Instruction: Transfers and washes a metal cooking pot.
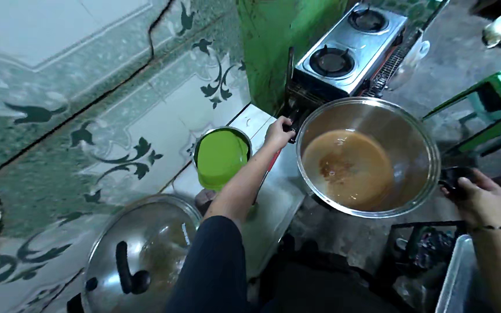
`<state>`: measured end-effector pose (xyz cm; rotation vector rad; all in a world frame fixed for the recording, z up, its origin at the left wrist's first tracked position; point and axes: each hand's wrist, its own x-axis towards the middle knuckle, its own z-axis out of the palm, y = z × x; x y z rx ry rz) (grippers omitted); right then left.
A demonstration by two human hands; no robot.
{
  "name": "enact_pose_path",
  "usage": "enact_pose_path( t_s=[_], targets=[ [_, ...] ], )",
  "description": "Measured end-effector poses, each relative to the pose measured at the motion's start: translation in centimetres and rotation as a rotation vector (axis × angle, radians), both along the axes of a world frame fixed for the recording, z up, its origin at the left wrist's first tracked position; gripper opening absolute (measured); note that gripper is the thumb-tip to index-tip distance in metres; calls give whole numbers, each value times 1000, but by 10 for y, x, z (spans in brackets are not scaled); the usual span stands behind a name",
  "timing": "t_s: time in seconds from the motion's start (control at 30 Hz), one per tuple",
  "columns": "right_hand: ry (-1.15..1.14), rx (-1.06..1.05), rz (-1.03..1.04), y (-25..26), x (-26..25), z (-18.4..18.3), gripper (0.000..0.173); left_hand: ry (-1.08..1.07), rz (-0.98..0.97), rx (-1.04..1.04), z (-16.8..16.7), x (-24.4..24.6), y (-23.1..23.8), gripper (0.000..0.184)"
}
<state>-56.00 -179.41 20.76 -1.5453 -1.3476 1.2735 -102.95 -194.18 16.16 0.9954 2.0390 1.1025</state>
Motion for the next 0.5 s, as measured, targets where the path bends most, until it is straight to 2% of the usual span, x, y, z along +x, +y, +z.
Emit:
enact_pose_path(
  t_s=[0.23,0.5],
  targets=[
    [2,-116,92,76,-58,-64,50,49,118,-68,-56,-33,20,44],
    [-22,-242,257,122,-124,-101,47,63,273,-178,-80,-68,-3,45]
  ],
)
